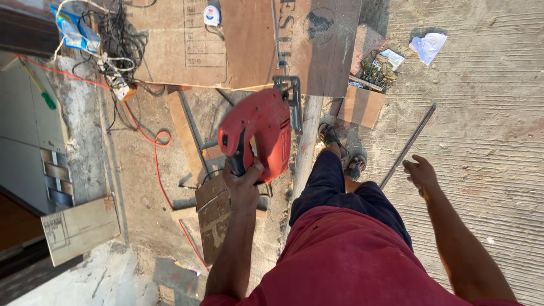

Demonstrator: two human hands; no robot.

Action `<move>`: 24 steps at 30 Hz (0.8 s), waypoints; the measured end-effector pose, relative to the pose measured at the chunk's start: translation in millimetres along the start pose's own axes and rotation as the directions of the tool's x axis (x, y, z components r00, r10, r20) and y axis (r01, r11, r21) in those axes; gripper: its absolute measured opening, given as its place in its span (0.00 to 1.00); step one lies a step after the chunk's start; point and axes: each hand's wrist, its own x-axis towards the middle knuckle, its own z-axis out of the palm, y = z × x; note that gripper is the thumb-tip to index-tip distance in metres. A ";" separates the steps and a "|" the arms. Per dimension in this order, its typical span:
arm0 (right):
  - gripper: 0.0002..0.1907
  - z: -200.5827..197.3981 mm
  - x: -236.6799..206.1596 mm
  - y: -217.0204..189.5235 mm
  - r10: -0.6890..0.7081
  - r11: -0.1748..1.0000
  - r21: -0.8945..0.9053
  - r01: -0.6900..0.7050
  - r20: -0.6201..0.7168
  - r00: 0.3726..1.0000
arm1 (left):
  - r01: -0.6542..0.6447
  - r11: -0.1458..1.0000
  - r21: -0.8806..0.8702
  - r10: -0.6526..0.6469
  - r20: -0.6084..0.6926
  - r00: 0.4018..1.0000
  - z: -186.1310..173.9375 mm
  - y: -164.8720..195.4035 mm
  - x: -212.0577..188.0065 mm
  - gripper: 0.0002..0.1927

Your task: The person wipes a red jigsaw with a cloth, moves a wood board on the ground, then holds the jigsaw with both hands against a metal bracket fixed to a board on the concrete floor, keeping it pressed in place for the rest of the clip.

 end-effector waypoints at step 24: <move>0.32 53.3 -33.8 1.6 -0.147 0.987 -0.034 0.156 0.189 0.971 | -0.099 0.979 0.177 0.028 0.366 0.930 64.3 236.6 23.9 0.17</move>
